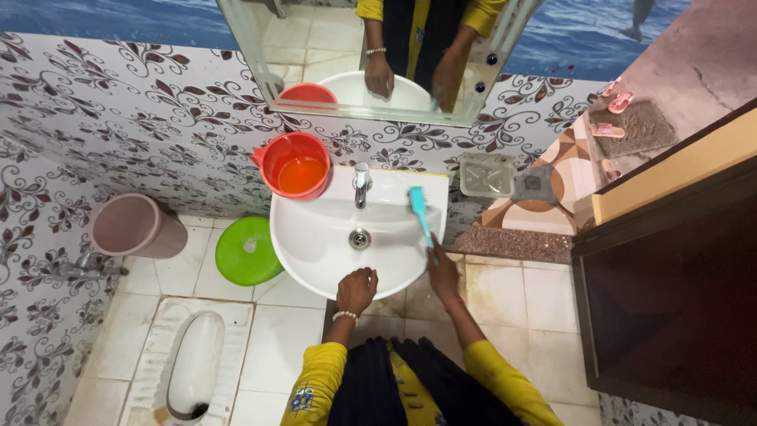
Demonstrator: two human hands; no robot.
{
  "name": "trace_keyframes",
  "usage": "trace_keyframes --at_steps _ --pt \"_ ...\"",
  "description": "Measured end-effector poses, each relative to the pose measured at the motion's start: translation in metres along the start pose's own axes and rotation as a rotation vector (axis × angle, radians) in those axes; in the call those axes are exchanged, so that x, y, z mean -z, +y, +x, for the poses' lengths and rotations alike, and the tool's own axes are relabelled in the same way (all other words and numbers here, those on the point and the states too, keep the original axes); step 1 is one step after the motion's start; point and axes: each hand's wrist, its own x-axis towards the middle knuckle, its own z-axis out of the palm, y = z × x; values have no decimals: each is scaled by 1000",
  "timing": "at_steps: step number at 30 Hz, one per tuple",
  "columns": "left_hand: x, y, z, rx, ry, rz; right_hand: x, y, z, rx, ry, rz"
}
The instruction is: The person scrubs a white bathroom sink using a blue brush. They repeatedly scrub the basin, faucet, and drain area while water runs from the tap. The person rinses the brush in a red bucket and continues scrubbing different parts of the sink throughout the clip.
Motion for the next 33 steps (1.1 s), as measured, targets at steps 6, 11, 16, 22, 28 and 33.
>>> trace_keyframes --at_steps 6,11,16,22,28,33 --pt "-2 -1 -1 -36 67 -7 29 24 0 -92 51 -161" --pt "-3 -4 2 -34 61 -7 -12 -19 10 -72 -119 -168" --pt "-8 -5 -3 -62 80 -12 -57 -51 7 115 -78 -115" --pt "-3 -1 0 -23 35 5 -3 1 8 -27 -24 -206" --pt "-4 -2 -1 -22 52 1 25 30 11 50 110 -259" --pt "-7 -4 -2 -43 111 -26 -24 -19 12 87 -68 -253"
